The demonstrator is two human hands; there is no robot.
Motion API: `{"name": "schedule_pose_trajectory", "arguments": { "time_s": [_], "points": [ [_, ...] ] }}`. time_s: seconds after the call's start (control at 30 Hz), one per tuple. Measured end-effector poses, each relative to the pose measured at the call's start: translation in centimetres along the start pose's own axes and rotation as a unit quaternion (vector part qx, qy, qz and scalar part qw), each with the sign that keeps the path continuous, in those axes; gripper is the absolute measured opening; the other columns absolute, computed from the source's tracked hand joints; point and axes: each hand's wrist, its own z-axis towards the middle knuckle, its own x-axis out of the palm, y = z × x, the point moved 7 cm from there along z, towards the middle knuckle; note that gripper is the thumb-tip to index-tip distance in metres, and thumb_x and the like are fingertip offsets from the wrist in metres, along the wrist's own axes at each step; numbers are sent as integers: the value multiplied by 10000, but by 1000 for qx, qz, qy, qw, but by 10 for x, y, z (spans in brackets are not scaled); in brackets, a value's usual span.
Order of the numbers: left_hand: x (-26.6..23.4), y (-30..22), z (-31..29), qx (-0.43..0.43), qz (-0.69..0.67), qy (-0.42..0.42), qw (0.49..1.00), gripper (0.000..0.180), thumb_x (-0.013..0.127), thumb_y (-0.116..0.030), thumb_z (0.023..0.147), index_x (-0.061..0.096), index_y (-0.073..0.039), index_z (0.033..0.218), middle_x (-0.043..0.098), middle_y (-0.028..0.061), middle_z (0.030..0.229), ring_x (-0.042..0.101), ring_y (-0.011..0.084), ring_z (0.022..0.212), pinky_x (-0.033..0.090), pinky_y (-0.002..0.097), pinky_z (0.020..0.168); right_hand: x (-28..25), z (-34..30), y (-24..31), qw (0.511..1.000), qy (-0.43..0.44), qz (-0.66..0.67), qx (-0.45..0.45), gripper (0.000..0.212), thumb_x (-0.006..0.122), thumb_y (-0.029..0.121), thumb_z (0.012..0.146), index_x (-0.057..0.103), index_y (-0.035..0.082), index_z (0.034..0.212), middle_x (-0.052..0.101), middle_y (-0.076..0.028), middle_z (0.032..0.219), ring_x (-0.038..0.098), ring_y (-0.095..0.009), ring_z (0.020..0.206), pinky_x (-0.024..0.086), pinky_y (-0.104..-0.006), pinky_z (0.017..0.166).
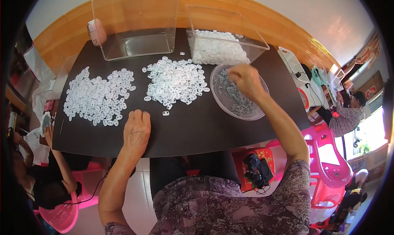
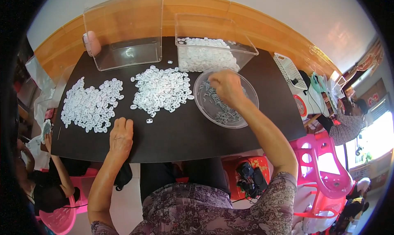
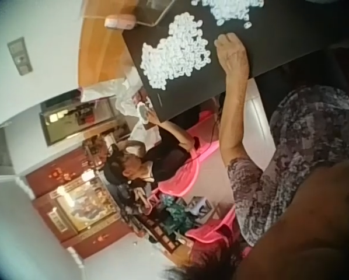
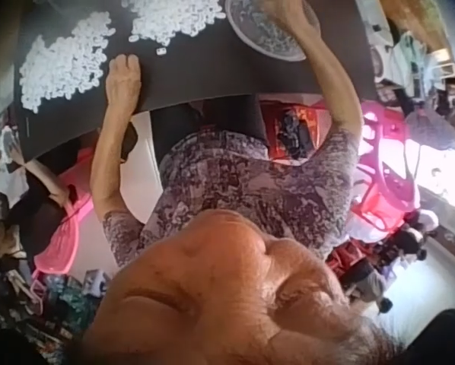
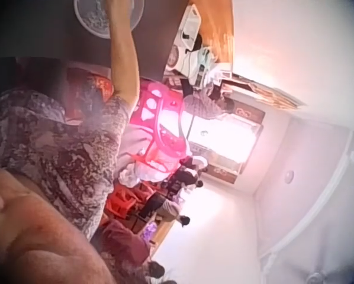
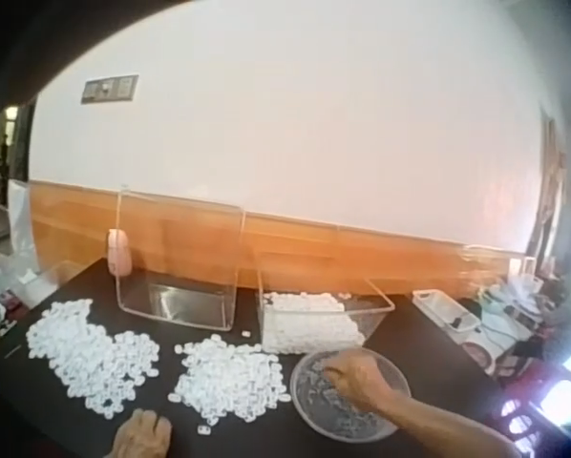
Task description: Assembling small grey circular rings into white plastic housing components.
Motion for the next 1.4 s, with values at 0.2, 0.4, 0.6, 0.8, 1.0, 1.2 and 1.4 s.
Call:
{"name": "schedule_pose_trajectory", "arguments": {
  "time_s": [0.2,0.4,0.6,0.8,1.0,1.2,1.4],
  "points": [
    [-15,-11,-12,-110,-234,-47,965,82,587,4,782,539,-53,817,529,62,668,553,210,604,430,337,511,41,-46,-29,978,93,125,136,127,654,148,691,642,25,720,619,-157,705,613,-312,685,464,-393,630],
    [-6,-20,-34,-311,-599,20,737,86,602,-102,876,589,-19,895,570,-13,769,505,42,644,410,194,538,57,-34,-17,984,131,-26,122,198,605,178,711,592,-2,627,591,-206,663,602,-373,678,462,-425,606],
    [-3,-31,-36,-337,-696,-18,633,131,630,-100,853,598,9,919,599,49,779,536,81,637,441,197,544,66,-35,-22,991,99,-36,86,135,532,88,703,564,-10,616,570,-232,641,595,-396,637,465,-472,600],
    [-1,-34,-46,-344,-727,-45,593,186,621,-53,853,590,16,1022,590,33,812,539,76,679,451,194,570,67,-36,-24,991,114,9,71,100,539,72,693,557,2,624,555,-221,618,574,-394,608,450,-459,562],
    [-1,-37,-54,-353,-731,-30,583,211,612,-39,854,589,12,1057,592,30,817,541,73,684,452,190,571,52,-38,-4,995,84,-50,27,88,564,84,716,553,11,669,585,-166,734,565,-348,772,446,-450,668],
    [2,-41,-57,-355,-738,-15,573,204,612,-45,855,597,5,1053,612,34,811,546,65,666,446,182,562,49,-38,-10,997,81,3,16,42,575,69,737,573,46,702,589,-147,764,558,-342,801,444,-445,683],
    [6,-43,-61,-364,-747,-29,556,184,627,-33,834,609,37,1003,616,71,783,552,88,619,448,198,526,58,-37,-4,991,133,-14,1,26,587,56,699,579,48,675,583,-144,710,563,-343,766,444,-441,675]
  ]
}}
